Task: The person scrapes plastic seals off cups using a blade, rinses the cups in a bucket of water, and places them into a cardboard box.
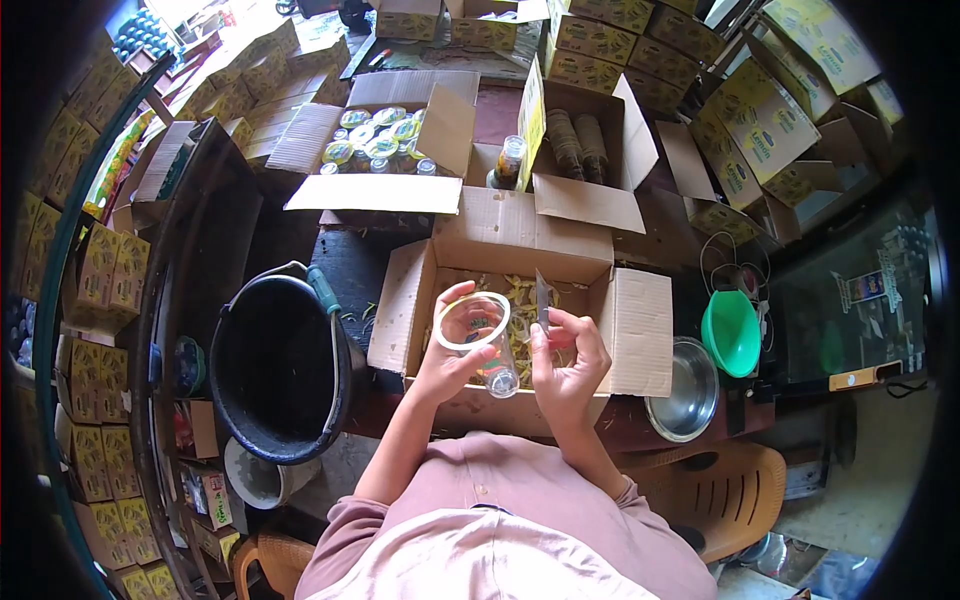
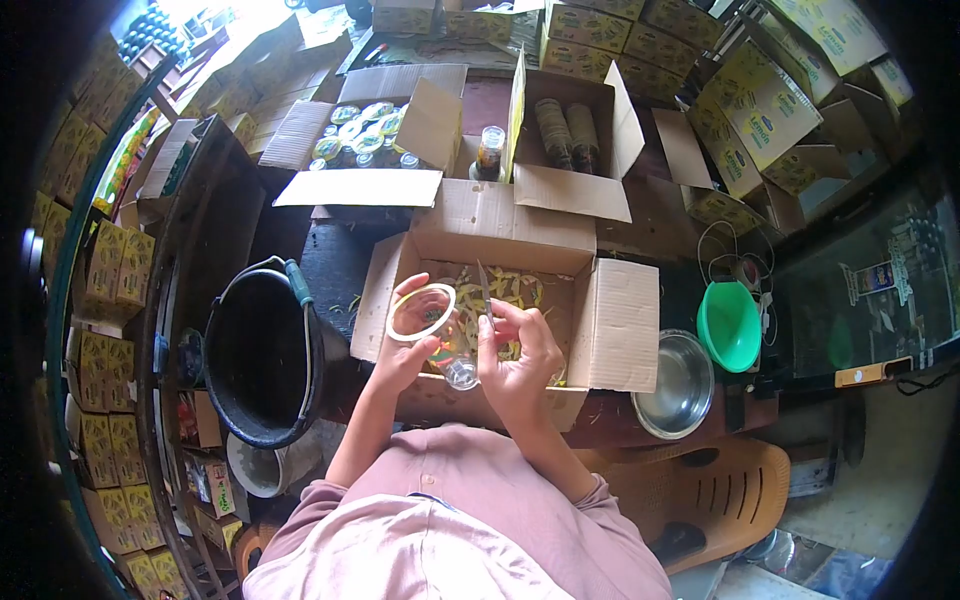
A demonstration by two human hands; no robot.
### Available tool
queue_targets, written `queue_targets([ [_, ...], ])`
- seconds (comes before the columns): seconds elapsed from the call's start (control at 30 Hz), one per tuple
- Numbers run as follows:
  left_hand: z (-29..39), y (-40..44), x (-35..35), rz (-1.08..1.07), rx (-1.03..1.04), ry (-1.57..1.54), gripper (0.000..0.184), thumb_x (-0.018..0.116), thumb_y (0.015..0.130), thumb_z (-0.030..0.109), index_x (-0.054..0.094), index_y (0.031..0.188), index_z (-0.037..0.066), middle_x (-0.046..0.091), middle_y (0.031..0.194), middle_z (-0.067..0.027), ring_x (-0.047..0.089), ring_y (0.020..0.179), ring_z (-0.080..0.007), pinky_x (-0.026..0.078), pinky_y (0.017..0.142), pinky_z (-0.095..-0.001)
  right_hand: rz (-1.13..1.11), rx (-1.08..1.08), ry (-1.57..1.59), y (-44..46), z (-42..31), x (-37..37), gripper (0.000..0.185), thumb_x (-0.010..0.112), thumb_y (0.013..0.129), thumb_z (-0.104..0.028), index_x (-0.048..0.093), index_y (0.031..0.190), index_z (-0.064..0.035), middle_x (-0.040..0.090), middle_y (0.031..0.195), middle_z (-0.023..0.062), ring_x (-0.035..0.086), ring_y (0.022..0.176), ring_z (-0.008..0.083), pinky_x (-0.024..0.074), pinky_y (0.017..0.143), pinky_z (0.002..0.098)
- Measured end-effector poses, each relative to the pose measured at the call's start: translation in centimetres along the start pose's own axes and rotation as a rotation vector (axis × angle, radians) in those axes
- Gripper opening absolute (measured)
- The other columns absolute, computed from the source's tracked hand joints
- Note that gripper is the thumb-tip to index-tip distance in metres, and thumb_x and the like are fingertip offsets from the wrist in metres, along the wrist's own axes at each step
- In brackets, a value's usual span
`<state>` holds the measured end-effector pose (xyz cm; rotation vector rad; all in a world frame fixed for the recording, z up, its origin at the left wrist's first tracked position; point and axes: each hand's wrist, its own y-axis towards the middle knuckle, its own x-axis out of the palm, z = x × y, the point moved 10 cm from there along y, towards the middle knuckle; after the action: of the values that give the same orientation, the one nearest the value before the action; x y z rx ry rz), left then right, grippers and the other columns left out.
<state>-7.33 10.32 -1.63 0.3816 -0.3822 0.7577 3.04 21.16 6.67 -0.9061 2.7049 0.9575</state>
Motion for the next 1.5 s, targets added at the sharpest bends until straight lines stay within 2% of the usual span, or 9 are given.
queue_targets([
  [0.1,-0.3,0.0,-0.7,0.057,-0.025,-0.042,0.076,0.072,0.071,0.013,0.023,0.129,0.006,0.048,0.109,-0.0074,0.047,0.103,-0.0158,0.042,0.087,-0.0309,-0.018,0.012,0.001,-0.2,-0.2,0.2,0.02,0.063,0.07,0.003,0.061,0.089,-0.0034,0.056,0.068,0.0068,0.059,0.056,0.0133,0.0454,0.051,0.0241],
  [0.5,0.8,0.0,-0.2,0.072,0.047,0.091,0.078,0.076,0.065,0.008,0.026,0.125,0.008,0.047,0.108,-0.0065,0.047,0.103,-0.0167,0.042,0.087,-0.0304,-0.05,-0.034,0.076,-1.2,-1.6,1.8,0.02,0.064,0.07,0.004,0.059,0.089,-0.0019,0.057,0.071,0.0084,0.059,0.054,0.0134,0.0441,0.049,0.0238],
  [0.9,1.0,-0.4,0.4,0.034,0.072,0.114,0.08,0.077,0.064,0.007,0.025,0.124,0.01,0.046,0.106,-0.0069,0.047,0.101,-0.0163,0.041,0.087,-0.0298,-0.025,-0.109,0.026,-1.0,-2.0,1.6,0.016,0.063,0.068,0.004,0.06,0.084,-0.0004,0.056,0.07,0.0088,0.058,0.052,0.0152,0.044,0.048,0.025],
  [0.97,1.2,-0.6,0.8,-0.016,0.084,0.207,0.081,0.078,0.063,0.009,0.025,0.124,0.01,0.046,0.106,-0.007,0.047,0.101,-0.0161,0.041,0.087,-0.0297,-0.029,-0.132,-0.022,-0.9,-2.1,1.5,0.016,0.062,0.068,0.003,0.06,0.084,-0.0009,0.056,0.069,0.0086,0.057,0.052,0.0159,0.0441,0.048,0.0256],
  [1.0,1.2,-0.7,1.1,-0.041,0.09,0.253,0.082,0.079,0.063,0.009,0.025,0.124,0.01,0.046,0.106,-0.007,0.047,0.101,-0.0159,0.041,0.087,-0.0297,-0.044,-0.124,-0.001,-0.6,-1.9,1.5,0.017,0.062,0.068,0.003,0.061,0.084,-0.0011,0.056,0.069,0.0087,0.057,0.052,0.0161,0.0442,0.049,0.0258],
  [1.13,0.9,-0.6,1.2,-0.082,0.045,0.118,0.083,0.079,0.063,0.01,0.025,0.125,0.01,0.046,0.106,-0.0065,0.048,0.102,-0.0155,0.041,0.088,-0.0295,-0.103,-0.027,0.069,0.6,-0.9,1.7,0.017,0.062,0.069,0.003,0.061,0.085,-0.0018,0.056,0.069,0.0084,0.059,0.055,0.0155,0.0448,0.052,0.0253],
  [1.23,1.0,-0.3,1.2,-0.028,0.019,-0.066,0.083,0.076,0.066,0.011,0.022,0.128,0.007,0.047,0.107,-0.0064,0.047,0.103,-0.015,0.041,0.088,-0.0297,-0.086,0.045,0.092,0.9,-0.7,1.6,0.017,0.063,0.07,0.004,0.061,0.086,-0.0023,0.057,0.07,0.0077,0.059,0.057,0.0143,0.0454,0.053,0.0246],
  [1.37,0.4,-0.3,-0.1,0.052,0.008,-0.074,0.082,0.069,0.073,0.014,0.014,0.132,0.001,0.048,0.113,-0.011,0.045,0.108,-0.0165,0.041,0.089,-0.0292,-0.044,0.031,0.09,0.5,-0.9,1.2,0.015,0.064,0.07,0.004,0.06,0.084,-0.0006,0.053,0.065,0.0051,0.053,0.055,0.0095,0.0406,0.052,0.0221],
  [1.5,0.2,-0.2,-0.2,0.092,-0.001,-0.117,0.075,0.065,0.076,0.011,0.015,0.132,0.001,0.045,0.119,-0.0145,0.042,0.114,-0.0201,0.038,0.093,-0.0309,-0.047,-0.003,0.068,0.1,-1.4,1.1,0.016,0.064,0.07,0.005,0.059,0.084,-0.0005,0.052,0.066,0.0054,0.053,0.055,0.0096,0.0408,0.051,0.0217],
])
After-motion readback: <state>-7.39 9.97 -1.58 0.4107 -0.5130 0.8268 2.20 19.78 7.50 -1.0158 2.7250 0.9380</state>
